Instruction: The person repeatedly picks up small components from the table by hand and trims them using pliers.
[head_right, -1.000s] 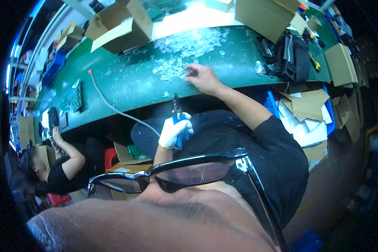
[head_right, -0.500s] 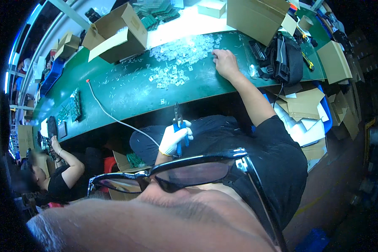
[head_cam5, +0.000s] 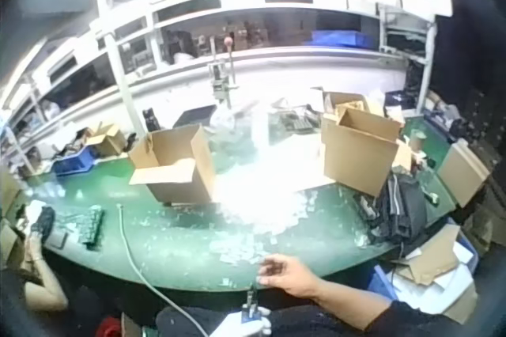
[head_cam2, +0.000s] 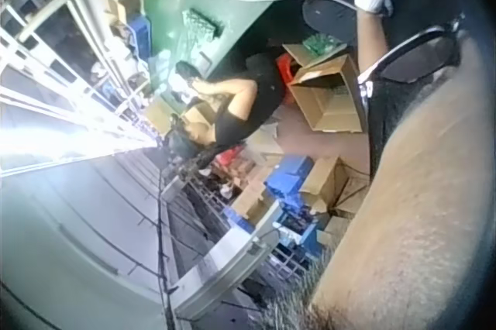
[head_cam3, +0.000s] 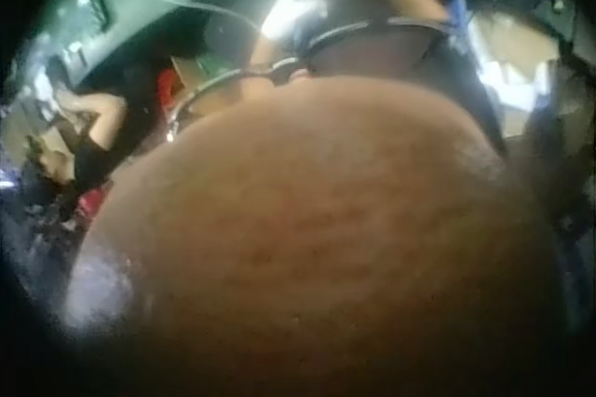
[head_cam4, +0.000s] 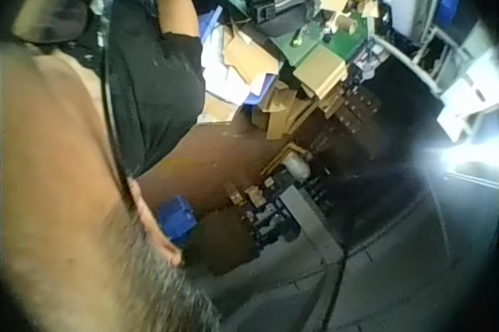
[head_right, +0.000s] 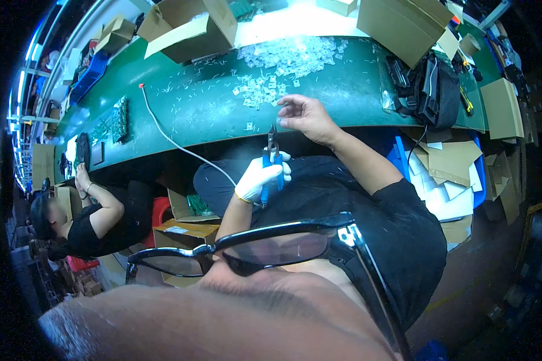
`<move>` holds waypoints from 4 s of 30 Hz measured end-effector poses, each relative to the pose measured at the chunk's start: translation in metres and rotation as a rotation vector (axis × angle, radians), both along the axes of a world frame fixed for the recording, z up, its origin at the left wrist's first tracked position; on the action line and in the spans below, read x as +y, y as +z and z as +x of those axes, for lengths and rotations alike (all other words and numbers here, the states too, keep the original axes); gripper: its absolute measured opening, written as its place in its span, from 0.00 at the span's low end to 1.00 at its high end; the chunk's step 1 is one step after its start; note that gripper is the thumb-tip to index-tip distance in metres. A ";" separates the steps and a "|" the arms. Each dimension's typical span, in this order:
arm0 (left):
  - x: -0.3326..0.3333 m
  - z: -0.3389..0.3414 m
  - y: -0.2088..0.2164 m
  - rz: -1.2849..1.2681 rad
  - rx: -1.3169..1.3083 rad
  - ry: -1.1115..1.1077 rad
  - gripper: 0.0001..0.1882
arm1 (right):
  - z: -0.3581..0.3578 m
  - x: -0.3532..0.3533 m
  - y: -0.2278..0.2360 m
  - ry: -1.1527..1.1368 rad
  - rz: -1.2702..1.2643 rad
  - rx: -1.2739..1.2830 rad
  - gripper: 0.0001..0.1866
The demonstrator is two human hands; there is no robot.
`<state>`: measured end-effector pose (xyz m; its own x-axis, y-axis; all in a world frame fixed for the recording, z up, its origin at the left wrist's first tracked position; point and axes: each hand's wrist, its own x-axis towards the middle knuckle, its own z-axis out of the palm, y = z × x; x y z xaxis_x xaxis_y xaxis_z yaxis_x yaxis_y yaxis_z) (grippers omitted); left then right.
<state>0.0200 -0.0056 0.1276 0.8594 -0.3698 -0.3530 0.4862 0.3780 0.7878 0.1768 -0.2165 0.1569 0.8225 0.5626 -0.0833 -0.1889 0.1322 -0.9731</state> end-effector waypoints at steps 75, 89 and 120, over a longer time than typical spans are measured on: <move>-0.004 -0.016 0.010 0.143 -0.029 0.013 0.17 | 0.079 -0.020 -0.029 -0.253 -0.765 -0.983 0.09; -0.004 -0.019 0.013 0.181 -0.032 -0.018 0.18 | 0.063 -0.010 -0.017 -0.317 -0.571 -0.698 0.13; -0.006 -0.019 0.006 0.161 -0.058 -0.030 0.17 | 0.086 -0.030 -0.004 -0.565 -0.541 -0.720 0.24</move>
